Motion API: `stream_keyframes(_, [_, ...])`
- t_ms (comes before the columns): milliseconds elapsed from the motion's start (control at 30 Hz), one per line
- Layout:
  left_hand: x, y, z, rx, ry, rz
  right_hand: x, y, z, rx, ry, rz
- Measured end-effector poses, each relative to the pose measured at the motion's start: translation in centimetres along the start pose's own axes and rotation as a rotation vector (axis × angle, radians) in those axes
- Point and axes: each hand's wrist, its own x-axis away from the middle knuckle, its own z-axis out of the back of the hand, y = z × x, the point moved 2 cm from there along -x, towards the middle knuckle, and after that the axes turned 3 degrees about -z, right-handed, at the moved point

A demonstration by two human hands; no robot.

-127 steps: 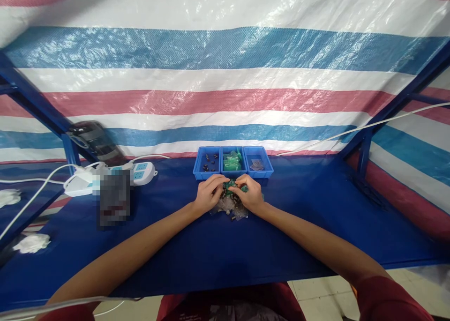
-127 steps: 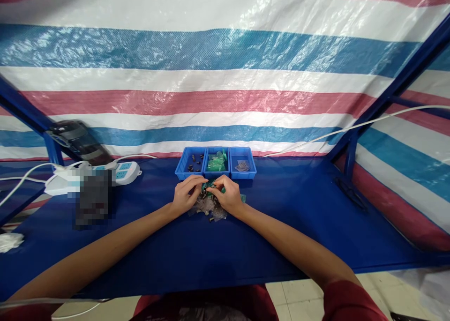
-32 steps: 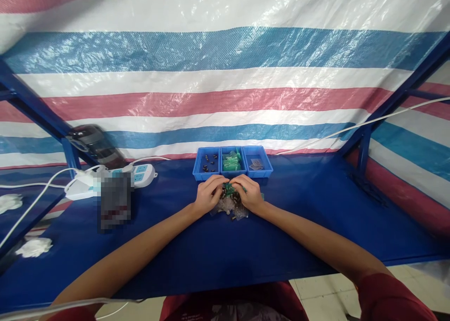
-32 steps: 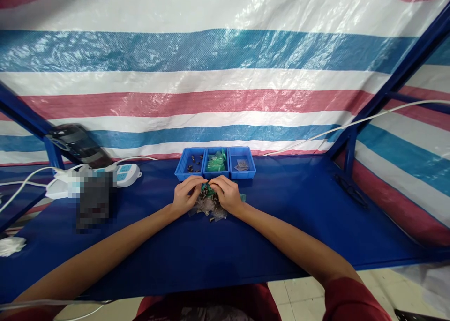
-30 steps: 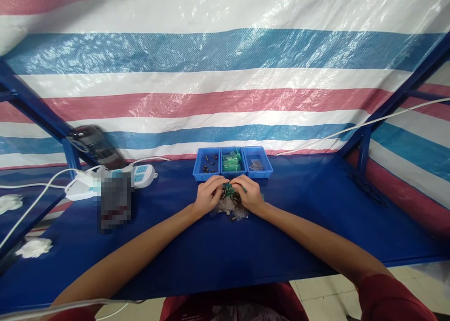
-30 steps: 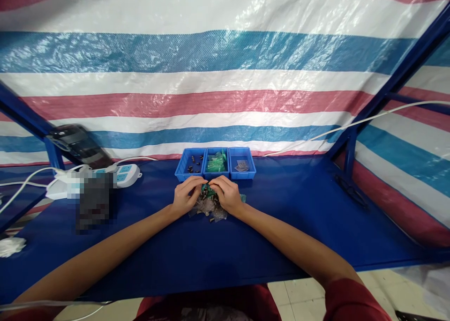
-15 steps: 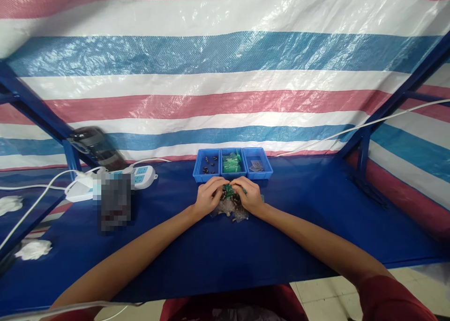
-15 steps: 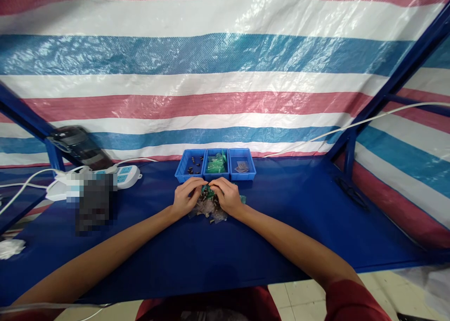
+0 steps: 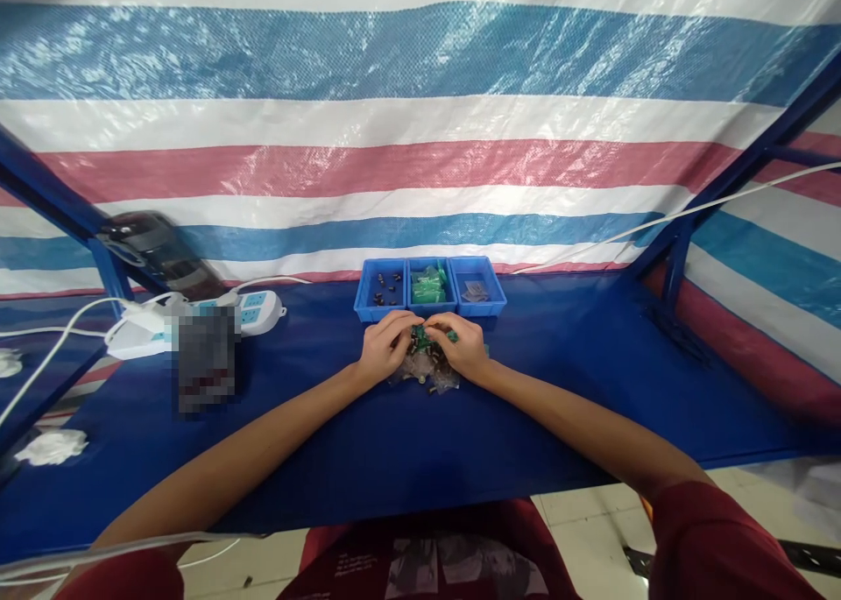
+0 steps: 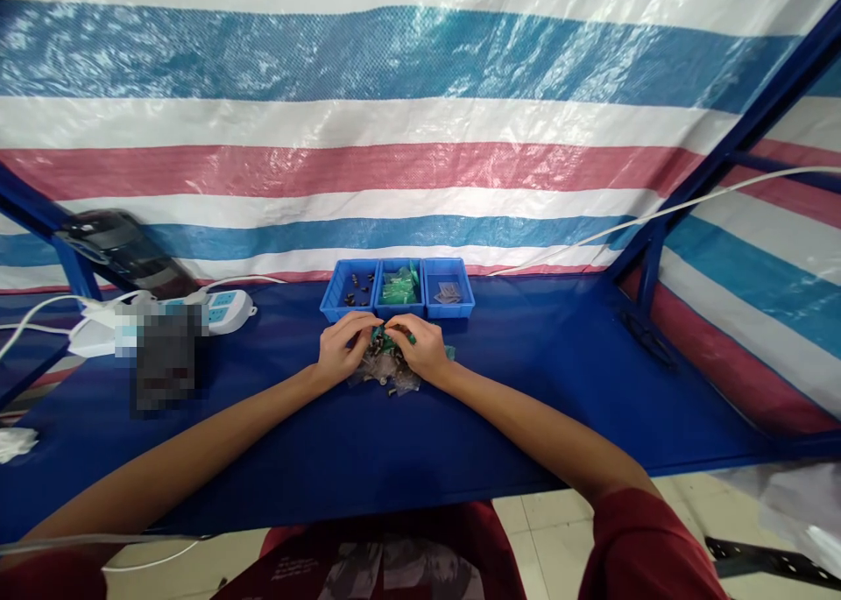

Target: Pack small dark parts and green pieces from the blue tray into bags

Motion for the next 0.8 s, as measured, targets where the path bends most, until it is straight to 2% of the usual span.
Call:
stream_keyframes(300, [0.05,-0.08,0.16,-0.001,-0.009,-0.014,-0.16,-0.35,0.08,0.02,0.008,0.119])
stream_keyframes(533, [0.12,-0.11,0.14,-0.018,-0.008,-0.006,-0.01,0.03,0.04,0.06,0.056,0.027])
stream_keyframes(800, [0.04,-0.09,0.14,-0.004,0.0,-0.018,-0.18,-0.44,0.19,0.013,0.044,0.101])
